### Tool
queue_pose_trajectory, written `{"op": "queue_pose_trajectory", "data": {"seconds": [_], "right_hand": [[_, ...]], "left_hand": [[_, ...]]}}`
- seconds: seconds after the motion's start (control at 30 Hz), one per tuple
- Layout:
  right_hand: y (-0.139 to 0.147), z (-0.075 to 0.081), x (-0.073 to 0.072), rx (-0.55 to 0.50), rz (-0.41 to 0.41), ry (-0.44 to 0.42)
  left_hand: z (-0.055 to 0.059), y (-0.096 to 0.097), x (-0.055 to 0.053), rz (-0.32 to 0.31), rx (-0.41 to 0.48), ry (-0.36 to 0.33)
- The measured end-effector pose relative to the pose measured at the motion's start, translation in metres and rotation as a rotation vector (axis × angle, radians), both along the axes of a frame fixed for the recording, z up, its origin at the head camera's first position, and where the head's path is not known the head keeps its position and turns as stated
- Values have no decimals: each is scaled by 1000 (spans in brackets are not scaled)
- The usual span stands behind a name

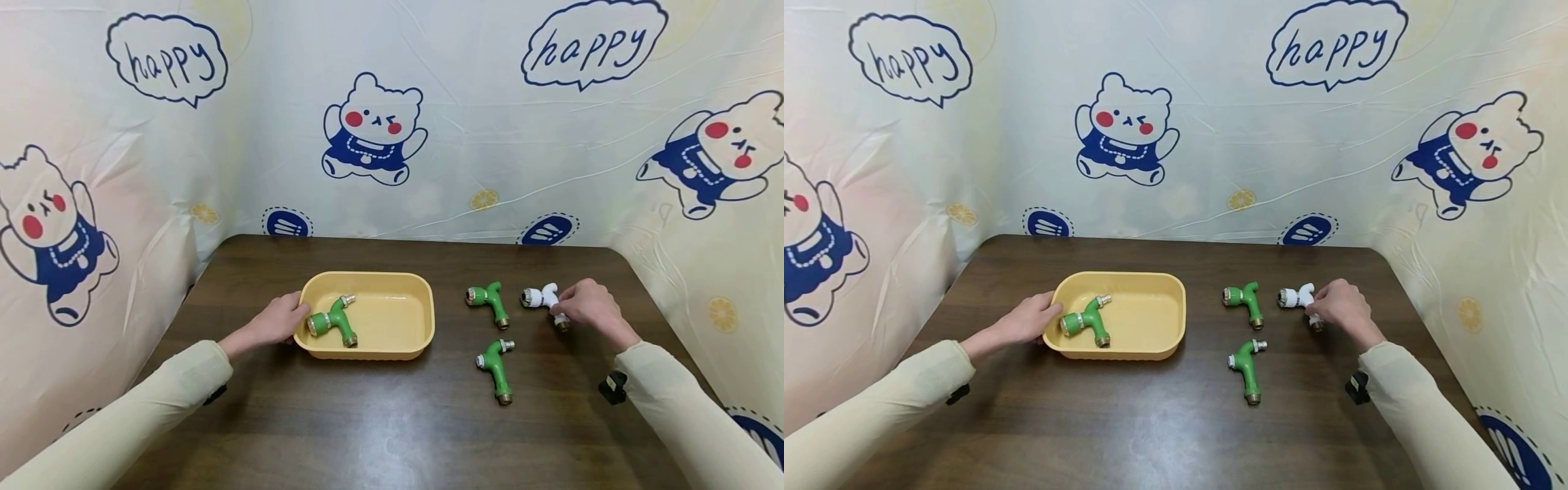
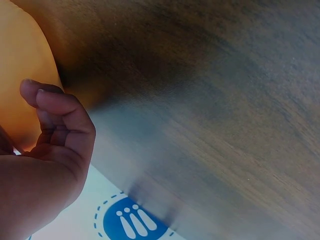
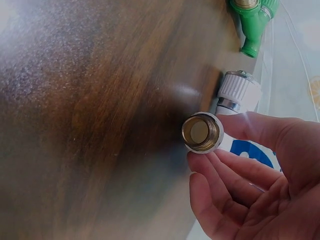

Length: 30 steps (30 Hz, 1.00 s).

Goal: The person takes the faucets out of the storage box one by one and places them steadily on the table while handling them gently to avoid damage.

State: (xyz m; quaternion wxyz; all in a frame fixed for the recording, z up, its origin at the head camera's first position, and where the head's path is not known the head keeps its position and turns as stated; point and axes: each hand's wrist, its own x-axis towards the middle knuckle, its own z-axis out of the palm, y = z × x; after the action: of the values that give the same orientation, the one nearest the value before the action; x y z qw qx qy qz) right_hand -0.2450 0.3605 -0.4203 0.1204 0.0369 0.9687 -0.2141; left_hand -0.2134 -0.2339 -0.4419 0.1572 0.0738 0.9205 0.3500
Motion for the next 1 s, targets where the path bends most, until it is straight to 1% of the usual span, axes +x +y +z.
{"op": "queue_pose_trajectory", "data": {"seconds": [0.3,0.57,0.83,1.0], "right_hand": [[2,-1,0,-5,-4,-9],[-1,2,3,-28,-8,-29],[0,1,2,-30,-5,-38],[1,0,2,-27,2,-32]], "left_hand": [[2,1,-1,0,-6,0],[4,2,1,-5,8,44],[3,1,1,-4,10,15],[3,1,2,0,12,9]]}}
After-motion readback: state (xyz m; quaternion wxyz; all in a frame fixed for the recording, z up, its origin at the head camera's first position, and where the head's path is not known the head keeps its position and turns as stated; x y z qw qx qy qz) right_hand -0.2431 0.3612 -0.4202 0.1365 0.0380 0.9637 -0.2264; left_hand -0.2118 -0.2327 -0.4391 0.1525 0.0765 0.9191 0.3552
